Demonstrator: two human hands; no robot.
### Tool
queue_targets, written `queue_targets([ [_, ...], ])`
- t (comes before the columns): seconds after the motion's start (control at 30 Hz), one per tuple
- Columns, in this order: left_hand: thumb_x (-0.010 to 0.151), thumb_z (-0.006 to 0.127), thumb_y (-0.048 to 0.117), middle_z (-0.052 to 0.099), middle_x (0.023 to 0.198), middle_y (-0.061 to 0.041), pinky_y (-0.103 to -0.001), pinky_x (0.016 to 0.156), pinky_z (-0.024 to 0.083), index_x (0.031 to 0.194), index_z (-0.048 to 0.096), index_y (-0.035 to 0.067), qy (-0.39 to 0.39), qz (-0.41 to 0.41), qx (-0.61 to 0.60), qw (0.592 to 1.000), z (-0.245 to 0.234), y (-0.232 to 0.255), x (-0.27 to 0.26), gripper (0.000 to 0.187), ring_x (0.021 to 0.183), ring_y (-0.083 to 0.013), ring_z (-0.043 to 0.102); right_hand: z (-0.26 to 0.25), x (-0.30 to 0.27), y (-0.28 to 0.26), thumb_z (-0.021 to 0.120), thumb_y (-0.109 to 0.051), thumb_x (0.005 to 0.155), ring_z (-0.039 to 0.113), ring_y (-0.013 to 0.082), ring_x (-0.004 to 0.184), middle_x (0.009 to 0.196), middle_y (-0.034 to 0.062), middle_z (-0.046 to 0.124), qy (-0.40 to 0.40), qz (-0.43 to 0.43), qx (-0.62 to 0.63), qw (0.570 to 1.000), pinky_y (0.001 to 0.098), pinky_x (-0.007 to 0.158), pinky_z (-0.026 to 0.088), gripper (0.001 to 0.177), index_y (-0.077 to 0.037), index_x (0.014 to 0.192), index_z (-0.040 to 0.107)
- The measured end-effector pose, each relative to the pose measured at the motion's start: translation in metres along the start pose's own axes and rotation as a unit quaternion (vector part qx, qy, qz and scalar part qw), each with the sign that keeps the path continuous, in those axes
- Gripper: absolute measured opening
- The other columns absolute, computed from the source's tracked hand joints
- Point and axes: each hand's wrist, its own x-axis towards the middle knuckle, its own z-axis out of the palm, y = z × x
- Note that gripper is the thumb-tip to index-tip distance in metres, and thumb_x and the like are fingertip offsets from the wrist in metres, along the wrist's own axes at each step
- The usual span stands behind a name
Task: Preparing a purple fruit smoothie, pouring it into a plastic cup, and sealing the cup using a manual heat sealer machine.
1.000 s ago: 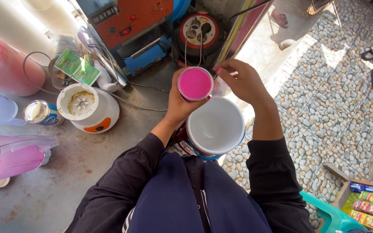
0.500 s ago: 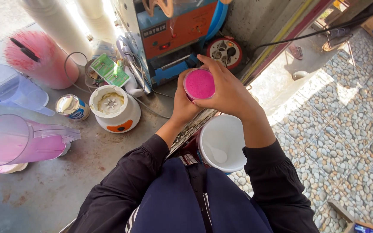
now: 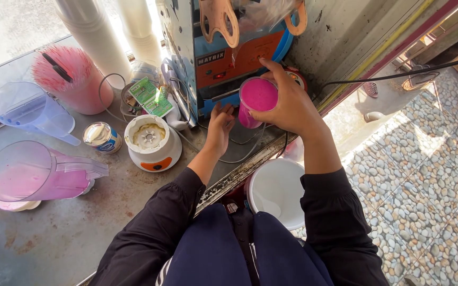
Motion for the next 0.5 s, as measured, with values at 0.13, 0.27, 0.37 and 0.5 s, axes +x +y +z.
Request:
queue_targets([
  [0.13,0.084,0.057,0.008,0.034,0.16,-0.007,-0.043,0.126,0.017,0.145,0.033,0.01,0.11,-0.065,-0.209,0.97,-0.008,0.0,0.027,0.066,0.156,-0.0247,0.025,0.001,0.01,0.007,0.094,-0.025,0.065,0.062,0.0345,0.128,0.132,0.019,0.065,0.005,0.005,-0.009,1.0,0.0444,0.106,0.05,0.107,-0.012,0.155,0.037],
  [0.27,0.085,0.056,0.004,0.05,0.139,-0.009,-0.042,0.126,0.017,0.103,0.055,0.006,0.121,-0.037,-0.296,0.947,-0.012,-0.001,0.046,0.018,0.149,-0.0281,0.035,0.001,0.017,0.008,0.095,-0.029,0.066,0.059,0.0355,0.13,0.134,0.0205,0.064,0.007,0.016,-0.011,1.0,0.0463,0.105,0.048,0.106,-0.011,0.154,0.039],
  [0.37,0.088,0.054,0.001,0.056,0.128,-0.012,-0.042,0.126,0.025,0.09,0.053,0.004,0.099,-0.028,-0.29,0.952,-0.036,-0.029,0.059,0.003,0.142,-0.0297,0.043,0.0,0.019,0.008,0.094,-0.028,0.066,0.061,0.0342,0.129,0.135,0.0194,0.064,0.016,0.014,-0.004,1.0,0.0457,0.106,0.049,0.104,-0.012,0.154,0.04],
  [0.5,0.095,0.052,0.007,0.06,0.125,-0.018,-0.04,0.124,0.033,0.083,0.05,0.0,0.123,-0.05,-0.254,0.958,-0.032,-0.048,0.039,0.014,0.135,-0.0283,0.05,-0.001,0.021,0.009,0.095,-0.027,0.067,0.06,0.0352,0.13,0.138,0.0206,0.062,0.024,-0.01,-0.015,1.0,0.046,0.104,0.05,0.104,-0.01,0.154,0.039],
])
